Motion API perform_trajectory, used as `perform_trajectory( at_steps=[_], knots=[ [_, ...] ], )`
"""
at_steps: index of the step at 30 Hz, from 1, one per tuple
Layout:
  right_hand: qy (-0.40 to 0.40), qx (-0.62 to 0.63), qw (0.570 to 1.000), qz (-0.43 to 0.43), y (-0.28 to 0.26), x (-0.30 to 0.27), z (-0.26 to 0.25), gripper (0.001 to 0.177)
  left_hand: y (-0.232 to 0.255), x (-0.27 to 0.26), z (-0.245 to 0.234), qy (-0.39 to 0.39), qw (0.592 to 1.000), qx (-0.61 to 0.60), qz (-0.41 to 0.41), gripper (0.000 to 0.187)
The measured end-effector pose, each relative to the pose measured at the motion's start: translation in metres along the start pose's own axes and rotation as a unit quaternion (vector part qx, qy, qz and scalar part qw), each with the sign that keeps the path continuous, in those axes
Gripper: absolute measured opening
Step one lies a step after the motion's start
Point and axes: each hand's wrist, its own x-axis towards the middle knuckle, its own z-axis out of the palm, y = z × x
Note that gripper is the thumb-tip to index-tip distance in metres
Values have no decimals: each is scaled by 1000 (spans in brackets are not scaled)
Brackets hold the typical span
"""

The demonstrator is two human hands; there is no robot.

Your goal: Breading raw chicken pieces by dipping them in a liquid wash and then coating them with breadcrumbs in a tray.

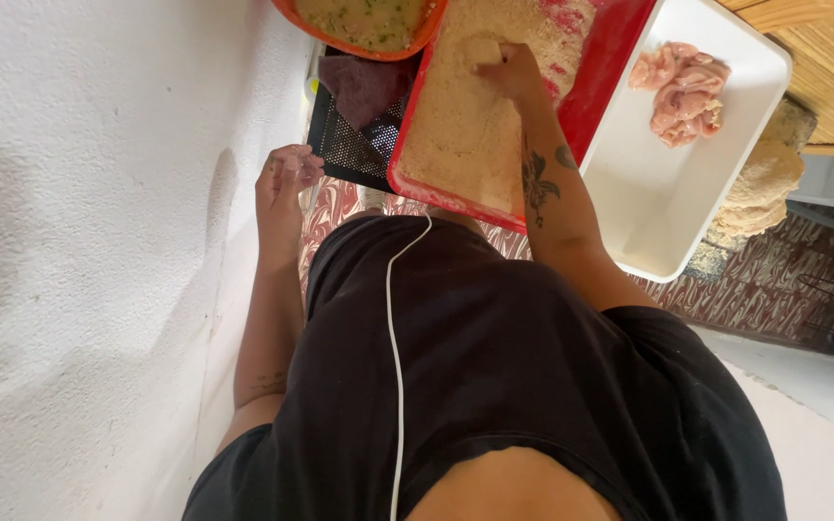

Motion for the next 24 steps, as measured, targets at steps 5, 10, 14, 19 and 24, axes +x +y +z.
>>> perform_trajectory(
  at_steps=[5, 10, 14, 19, 24],
  knots=[
    [13, 20, 994, -110, 18, -4, -3, 21, 1, 0, -1, 8, 1000, 14, -14, 41],
    [-22, 79, 990, -116, -20, -47, -28, 6, 1, 2, 1, 10, 999, 17, -25, 40],
    [-43, 40, 982, -181, -25, -49, -56, 12, 4, 2, 3, 7, 1000, 13, -26, 37],
    [56, -16, 944, -326, -41, -48, -90, 18, 6, 1, 6, -3, 1000, 15, -24, 38],
    [155, -95, 892, -414, -36, -72, -60, 42, 9, 3, 13, -16, 999, 30, -37, 39]
  ],
)
